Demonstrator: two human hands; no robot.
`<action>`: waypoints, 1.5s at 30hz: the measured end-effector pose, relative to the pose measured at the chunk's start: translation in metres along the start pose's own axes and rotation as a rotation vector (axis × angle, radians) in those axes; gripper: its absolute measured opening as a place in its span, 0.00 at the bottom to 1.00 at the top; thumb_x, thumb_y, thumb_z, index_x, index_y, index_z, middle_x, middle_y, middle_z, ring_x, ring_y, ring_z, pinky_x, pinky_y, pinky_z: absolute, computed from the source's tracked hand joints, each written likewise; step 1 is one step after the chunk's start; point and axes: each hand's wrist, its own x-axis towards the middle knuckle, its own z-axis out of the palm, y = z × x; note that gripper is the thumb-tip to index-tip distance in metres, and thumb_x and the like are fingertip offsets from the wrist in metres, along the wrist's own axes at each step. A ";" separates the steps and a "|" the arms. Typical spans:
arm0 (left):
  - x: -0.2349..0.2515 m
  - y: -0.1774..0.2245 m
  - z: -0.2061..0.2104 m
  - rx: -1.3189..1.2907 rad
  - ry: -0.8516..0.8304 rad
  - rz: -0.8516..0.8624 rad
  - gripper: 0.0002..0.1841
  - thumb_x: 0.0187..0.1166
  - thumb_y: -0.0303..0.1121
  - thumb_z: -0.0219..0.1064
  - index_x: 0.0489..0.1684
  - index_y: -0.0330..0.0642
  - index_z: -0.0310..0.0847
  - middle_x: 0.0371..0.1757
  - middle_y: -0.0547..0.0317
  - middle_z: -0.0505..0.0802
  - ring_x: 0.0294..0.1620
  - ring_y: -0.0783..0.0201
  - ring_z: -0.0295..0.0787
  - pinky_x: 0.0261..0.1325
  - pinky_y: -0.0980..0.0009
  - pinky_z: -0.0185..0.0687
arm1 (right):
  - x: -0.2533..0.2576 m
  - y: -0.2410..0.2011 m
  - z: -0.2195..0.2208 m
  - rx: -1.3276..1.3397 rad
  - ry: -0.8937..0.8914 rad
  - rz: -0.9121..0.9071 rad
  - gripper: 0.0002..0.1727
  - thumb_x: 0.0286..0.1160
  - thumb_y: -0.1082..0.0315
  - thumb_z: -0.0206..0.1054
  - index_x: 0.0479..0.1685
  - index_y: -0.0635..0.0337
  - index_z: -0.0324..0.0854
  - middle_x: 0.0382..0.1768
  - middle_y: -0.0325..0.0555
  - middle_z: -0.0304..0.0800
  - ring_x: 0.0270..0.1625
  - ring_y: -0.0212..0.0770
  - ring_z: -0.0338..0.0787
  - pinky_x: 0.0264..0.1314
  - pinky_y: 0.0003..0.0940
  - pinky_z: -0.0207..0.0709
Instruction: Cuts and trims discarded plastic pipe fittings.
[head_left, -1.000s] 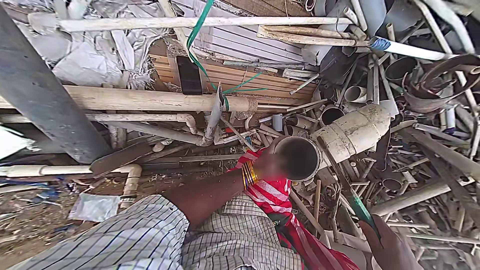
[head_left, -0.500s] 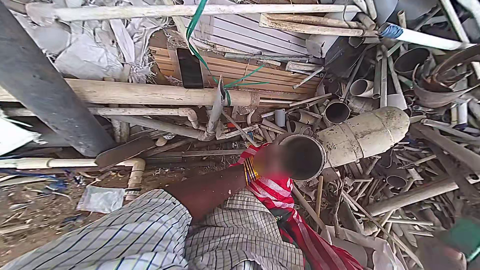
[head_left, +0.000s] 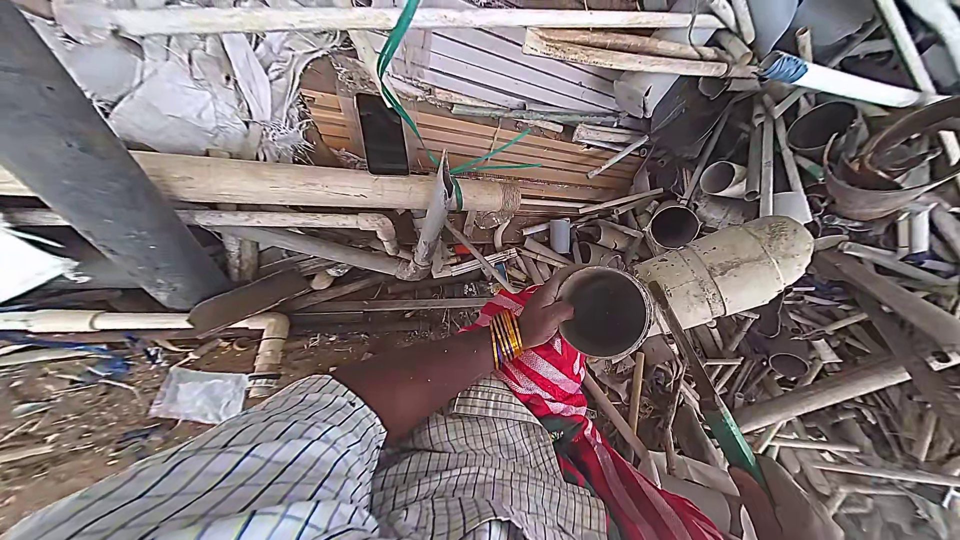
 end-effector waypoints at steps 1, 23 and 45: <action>0.000 0.001 0.000 -0.002 0.008 0.000 0.36 0.67 0.18 0.55 0.84 0.40 0.64 0.70 0.50 0.85 0.64 0.71 0.85 0.67 0.68 0.82 | 0.000 -0.001 -0.004 0.010 0.031 0.015 0.27 0.85 0.57 0.56 0.49 0.81 0.81 0.24 0.66 0.85 0.26 0.64 0.87 0.30 0.63 0.77; -0.004 0.002 0.000 -0.085 0.044 0.014 0.37 0.67 0.14 0.54 0.86 0.37 0.61 0.71 0.49 0.84 0.63 0.72 0.85 0.67 0.71 0.81 | -0.008 0.006 0.014 0.060 0.304 -0.016 0.42 0.91 0.42 0.42 0.48 0.84 0.76 0.21 0.57 0.80 0.21 0.44 0.81 0.27 0.44 0.78; -0.002 0.006 0.001 -0.123 0.107 -0.019 0.38 0.66 0.12 0.53 0.86 0.35 0.59 0.66 0.50 0.85 0.58 0.74 0.86 0.62 0.74 0.82 | 0.002 0.025 0.026 0.116 0.342 -0.008 0.40 0.91 0.43 0.45 0.51 0.85 0.76 0.26 0.58 0.84 0.26 0.41 0.85 0.35 0.41 0.82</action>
